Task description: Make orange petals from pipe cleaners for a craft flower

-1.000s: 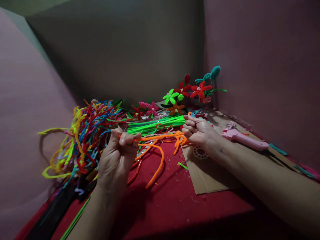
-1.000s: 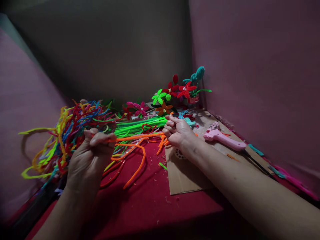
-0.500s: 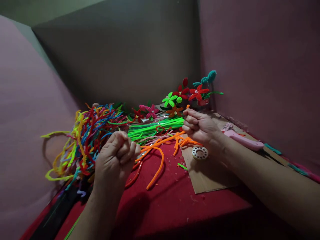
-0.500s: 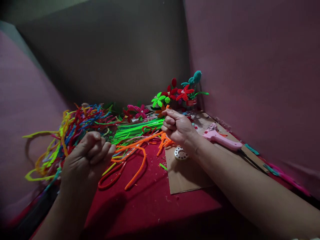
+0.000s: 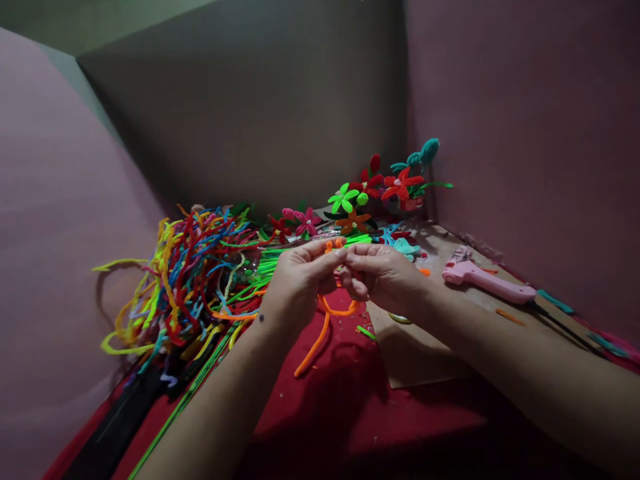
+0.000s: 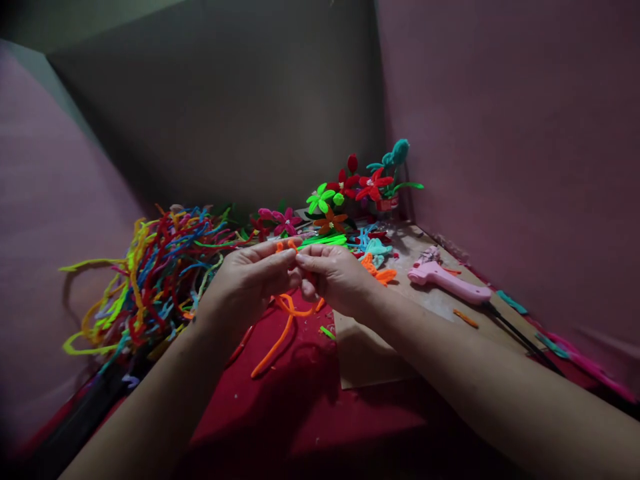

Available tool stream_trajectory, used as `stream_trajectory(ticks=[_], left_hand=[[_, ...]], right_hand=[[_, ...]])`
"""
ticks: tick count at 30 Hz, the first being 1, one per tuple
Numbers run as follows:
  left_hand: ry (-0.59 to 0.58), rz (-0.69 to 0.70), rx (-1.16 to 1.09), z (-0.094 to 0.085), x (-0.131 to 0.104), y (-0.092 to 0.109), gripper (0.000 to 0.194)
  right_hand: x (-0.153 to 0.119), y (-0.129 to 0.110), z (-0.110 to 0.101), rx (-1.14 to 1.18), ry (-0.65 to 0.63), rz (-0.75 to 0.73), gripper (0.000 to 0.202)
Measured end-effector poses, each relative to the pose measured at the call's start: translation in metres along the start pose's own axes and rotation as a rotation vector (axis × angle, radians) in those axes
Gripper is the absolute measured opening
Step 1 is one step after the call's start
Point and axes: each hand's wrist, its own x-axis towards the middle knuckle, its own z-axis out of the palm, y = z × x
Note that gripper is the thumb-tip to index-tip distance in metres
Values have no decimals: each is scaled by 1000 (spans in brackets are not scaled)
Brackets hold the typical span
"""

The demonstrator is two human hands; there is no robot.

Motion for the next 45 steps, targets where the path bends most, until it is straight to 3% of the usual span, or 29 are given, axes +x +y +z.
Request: stream_trajectory(ticks=[3, 5, 8, 11, 20, 25, 32, 36, 40, 45], left_hand=[[6, 44, 52, 3, 1, -2, 16], [79, 141, 43, 1, 2, -3, 13], [212, 288, -76, -8, 8, -5, 9], [283, 345, -241, -18, 16, -9, 8], [340, 211, -552, -36, 23, -12, 24], [346, 223, -538, -44, 28, -14, 22], [322, 265, -526, -49, 30, -20, 20], [286, 341, -468, -48, 27, -19, 18], [325, 358, -453, -47, 24, -15, 17], [364, 315, -502, -46, 21, -13, 23]], right_hand=[[0, 1, 0, -46, -25, 18, 16], [0, 2, 1, -93, 16, -1, 16], [0, 5, 0, -203, 133, -76, 13], [2, 12, -2, -275, 174, -94, 11], [3, 35, 2, -444, 303, 36, 17], [7, 43, 6, -199, 365, 178, 12], [5, 40, 12, -262, 340, 284, 9], [0, 37, 15, -382, 322, 231, 13], [-4, 38, 16, -341, 171, 227, 25], [-6, 42, 15, -90, 11, 383, 17]])
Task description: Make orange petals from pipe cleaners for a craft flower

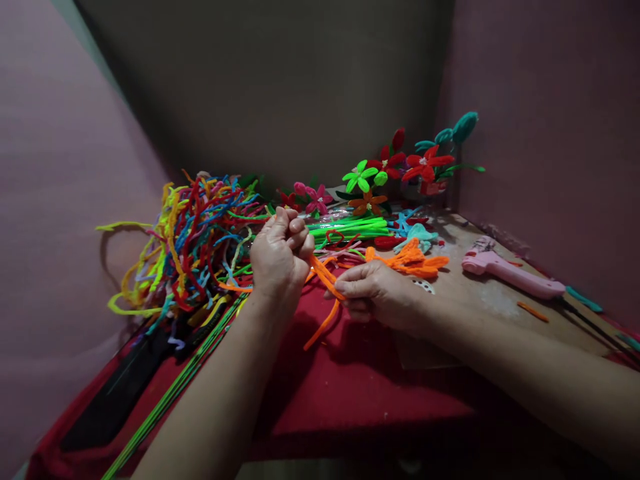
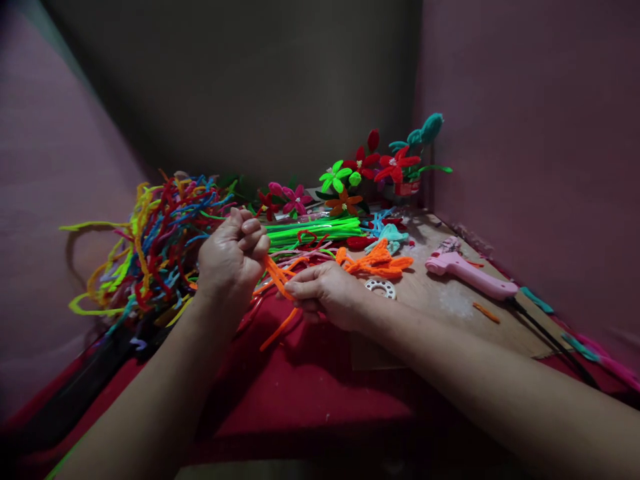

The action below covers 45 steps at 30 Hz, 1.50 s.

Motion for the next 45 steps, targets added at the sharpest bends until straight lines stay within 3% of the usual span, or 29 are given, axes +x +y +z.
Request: stream_trajectory(ticks=[4, 9, 15, 19, 23, 26, 32, 34, 37, 41, 45], left_hand=[[5, 14, 7, 1, -3, 1, 22], [19, 18, 30, 2, -2, 3, 27], [60, 42, 13, 1, 1, 6, 28], [30, 43, -9, 2, 1, 8, 26], [-75, 48, -10, 2, 4, 11, 25], [-216, -27, 57, -1, 7, 12, 30], [-471, -458, 421, -14, -1, -7, 37], [-480, -484, 501, -15, -4, -13, 27], [-423, -411, 557, -13, -8, -16, 15], [-362, -341, 593, -8, -10, -16, 13], [-386, -373, 537, -10, -9, -19, 15]], right_hand=[[-1, -1, 0, -63, -73, 19, 15], [-1, -5, 6, -381, 75, -9, 15], [-4, -4, 10, -872, 199, -314, 29], [-7, -2, 9, -1061, 232, -469, 28], [-11, -2, 6, -1105, 297, -547, 26], [-14, -5, 3, -1074, 367, -564, 26], [-14, -12, -1, -1012, 448, -573, 25], [-13, -11, -3, -1005, 449, -572, 25], [-12, -10, -5, -989, 459, -566, 24], [-11, -11, -6, -970, 473, -588, 21], [-12, -13, -6, -987, 479, -595, 20]])
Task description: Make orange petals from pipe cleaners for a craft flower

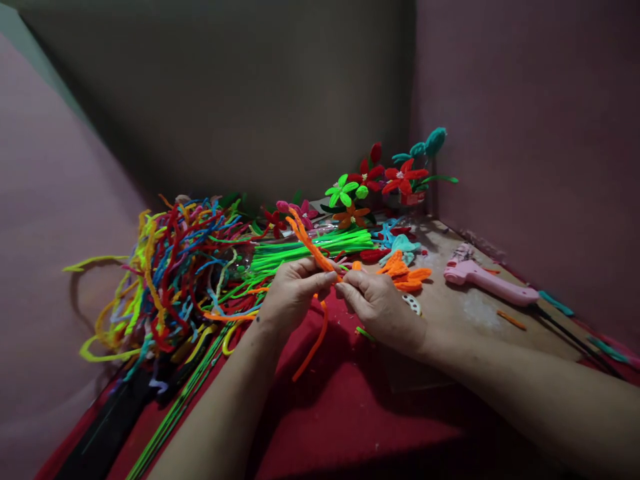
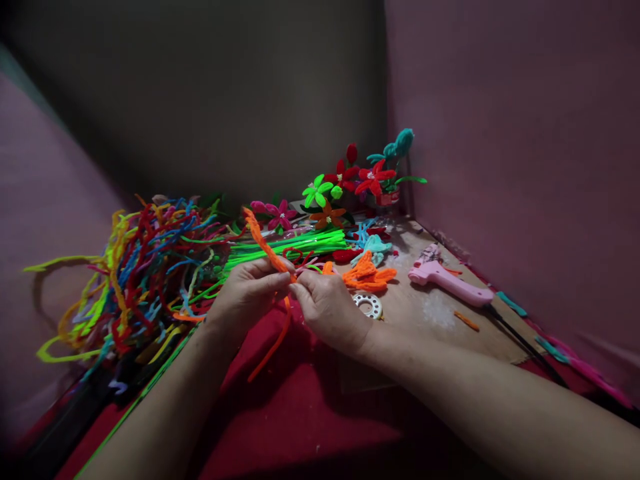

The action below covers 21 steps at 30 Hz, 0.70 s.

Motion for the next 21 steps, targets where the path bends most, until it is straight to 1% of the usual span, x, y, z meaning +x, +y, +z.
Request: stream_trajectory(ticks=[2, 5, 7, 12, 13, 17, 19, 21], left_hand=[[-23, -18, -35, -1, 1, -2, 17], [-25, -39, -60, -2, 1, -4, 18], [-29, -46, -68, -1, 1, -3, 18], [-84, -42, -62, 1, -1, 1, 19], [-70, -34, -58, 1, -1, 1, 19], [47, -27, -86, 0, 0, 0, 12], [61, -51, -123, 1, 1, -2, 13], [49, -79, -170, 2, 2, -3, 15]], right_hand=[[0, -1, -1, -9, -4, 8, 21], [0, -1, -2, -27, -3, 7, 21], [0, -1, -2, -37, 1, -8, 20], [0, -1, -3, -40, -9, -24, 21], [0, -2, -3, -44, -16, -26, 22], [0, -2, -2, -46, -29, -3, 22], [1, -2, -1, 4, -4, 16, 16], [1, -3, -1, 86, 32, 30, 9]])
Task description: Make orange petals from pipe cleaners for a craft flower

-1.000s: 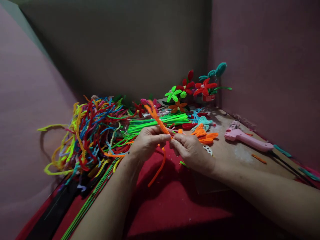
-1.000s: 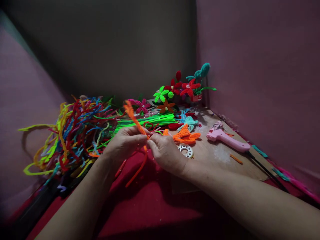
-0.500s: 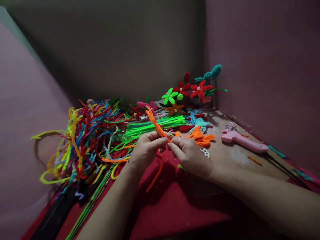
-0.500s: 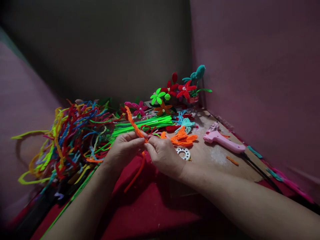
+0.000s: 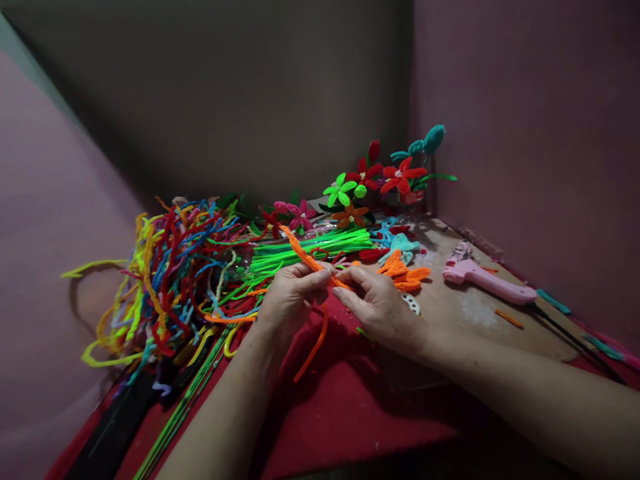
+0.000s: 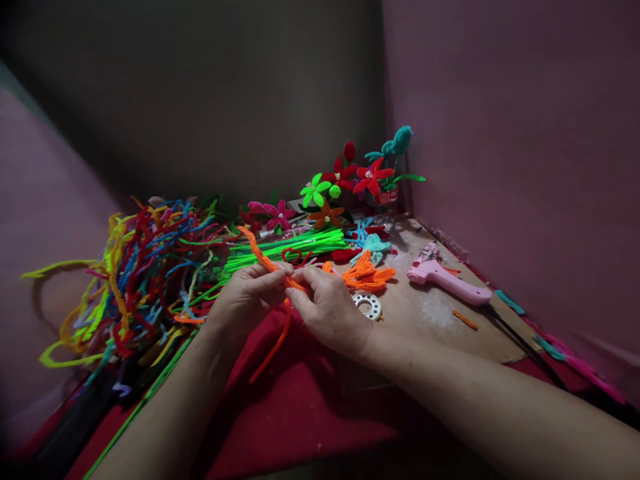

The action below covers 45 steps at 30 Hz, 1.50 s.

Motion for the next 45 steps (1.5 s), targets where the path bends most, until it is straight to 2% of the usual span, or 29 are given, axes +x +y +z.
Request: stream_trajectory(ticks=[5, 8, 10, 12, 13, 15, 17, 18, 26, 31, 39, 45], left_hand=[[-18, -38, -48, 0, 1, 0, 21], [90, -21, 130, -1, -2, 6, 23], [247, 165, 342, 1, -7, 11, 22], [331, 473, 612, 4, -12, 14, 15], [308, 621, 764, 6, -14, 14, 9], [181, 838, 1058, 10, -16, 11, 5], [77, 941, 1271, 11, -15, 6, 8], [67, 965, 1330, 11, -15, 4, 9], [62, 952, 1453, 9, -13, 0, 8], [84, 1009, 1484, 10, -13, -4, 7], [164, 1003, 1426, 14, -15, -9, 7], [244, 910, 1233, 21, -20, -13, 7]], right_hand=[[3, 1, -1, 152, 58, 113, 11], [5, 5, -1, 177, 126, 153, 9], [5, 8, -1, 160, 175, 150, 8], [6, 10, -1, 127, 209, 130, 8], [5, 10, -1, 109, 213, 117, 8], [5, 10, 0, 79, 205, 94, 9], [4, 9, 0, 55, 199, 82, 10], [4, 9, 0, 46, 201, 77, 10], [3, 10, 1, -80, 254, -51, 13], [0, 10, 1, -154, 243, -109, 14], [0, 7, 0, -68, 223, -64, 13], [0, 6, 0, -41, 225, -78, 12]])
